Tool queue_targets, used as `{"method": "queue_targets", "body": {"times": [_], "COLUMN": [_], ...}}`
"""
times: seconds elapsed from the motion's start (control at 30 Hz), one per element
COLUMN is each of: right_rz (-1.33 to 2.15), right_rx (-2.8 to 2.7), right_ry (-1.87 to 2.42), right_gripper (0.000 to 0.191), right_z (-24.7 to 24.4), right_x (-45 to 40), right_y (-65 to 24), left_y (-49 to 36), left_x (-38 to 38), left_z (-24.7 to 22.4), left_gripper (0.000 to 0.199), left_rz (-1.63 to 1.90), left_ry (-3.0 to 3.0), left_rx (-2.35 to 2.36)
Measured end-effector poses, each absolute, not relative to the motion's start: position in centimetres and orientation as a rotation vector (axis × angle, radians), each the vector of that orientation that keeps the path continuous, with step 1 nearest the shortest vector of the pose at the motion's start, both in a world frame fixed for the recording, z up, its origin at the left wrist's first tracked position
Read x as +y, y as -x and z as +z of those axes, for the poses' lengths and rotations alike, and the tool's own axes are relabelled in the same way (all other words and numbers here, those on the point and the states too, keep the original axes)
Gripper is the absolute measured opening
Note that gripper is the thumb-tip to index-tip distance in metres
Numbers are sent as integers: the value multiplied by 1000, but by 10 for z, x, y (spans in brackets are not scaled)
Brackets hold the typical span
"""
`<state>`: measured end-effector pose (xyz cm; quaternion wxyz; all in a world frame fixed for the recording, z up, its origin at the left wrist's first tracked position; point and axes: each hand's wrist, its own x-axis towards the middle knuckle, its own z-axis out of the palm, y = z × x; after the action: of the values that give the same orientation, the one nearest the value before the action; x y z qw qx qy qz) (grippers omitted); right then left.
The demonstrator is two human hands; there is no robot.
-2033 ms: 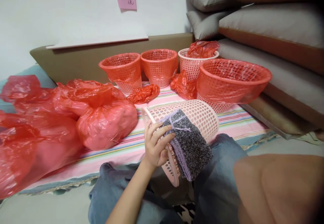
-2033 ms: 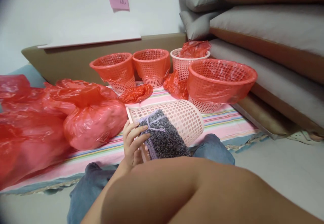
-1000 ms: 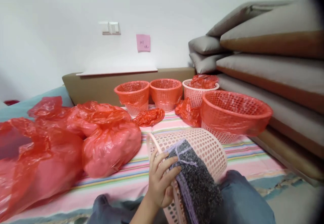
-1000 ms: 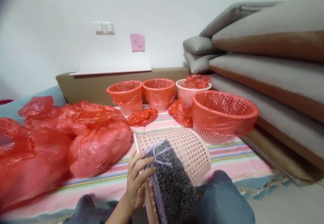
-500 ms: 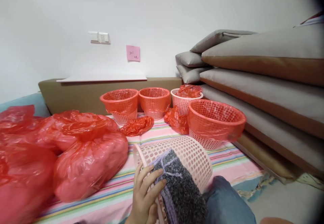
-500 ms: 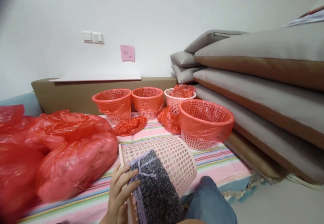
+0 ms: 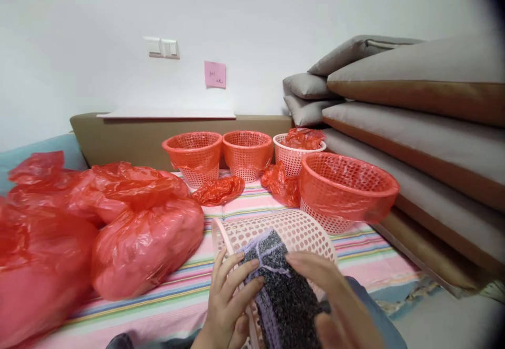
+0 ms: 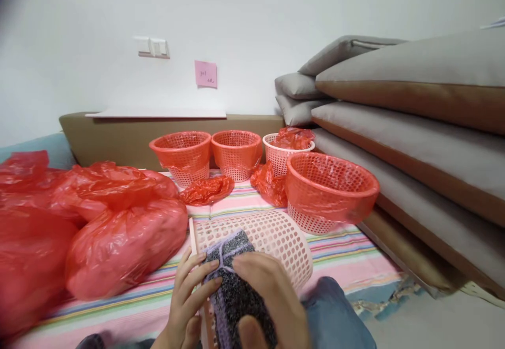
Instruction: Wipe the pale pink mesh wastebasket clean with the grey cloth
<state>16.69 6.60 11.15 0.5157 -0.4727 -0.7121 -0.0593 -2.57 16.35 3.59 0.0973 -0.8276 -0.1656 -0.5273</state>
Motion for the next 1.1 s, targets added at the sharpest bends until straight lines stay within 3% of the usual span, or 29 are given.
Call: {"method": "queue_targets", "body": {"times": [0.37, 0.57, 0.9, 1.1], "right_rz": [-190, -197, -77, -72], "right_rx": [-1807, -1870, -1422, -1716], "right_ry": [1276, 1328, 1620, 1448], "right_gripper": [45, 53, 45, 47], "right_z": [77, 68, 45, 69], "right_x": [80, 83, 125, 97], "right_y": [-144, -138, -215, -150], "left_y": [19, 17, 17, 8], "left_x": [165, 169, 161, 165], "left_z": [37, 27, 44, 24], "left_gripper": [44, 38, 25, 29], "left_rz": [-1653, -1995, -1748, -2057], "left_ry": [2463, 2337, 2446, 2437], "left_rx": [-473, -366, -538, -563]}}
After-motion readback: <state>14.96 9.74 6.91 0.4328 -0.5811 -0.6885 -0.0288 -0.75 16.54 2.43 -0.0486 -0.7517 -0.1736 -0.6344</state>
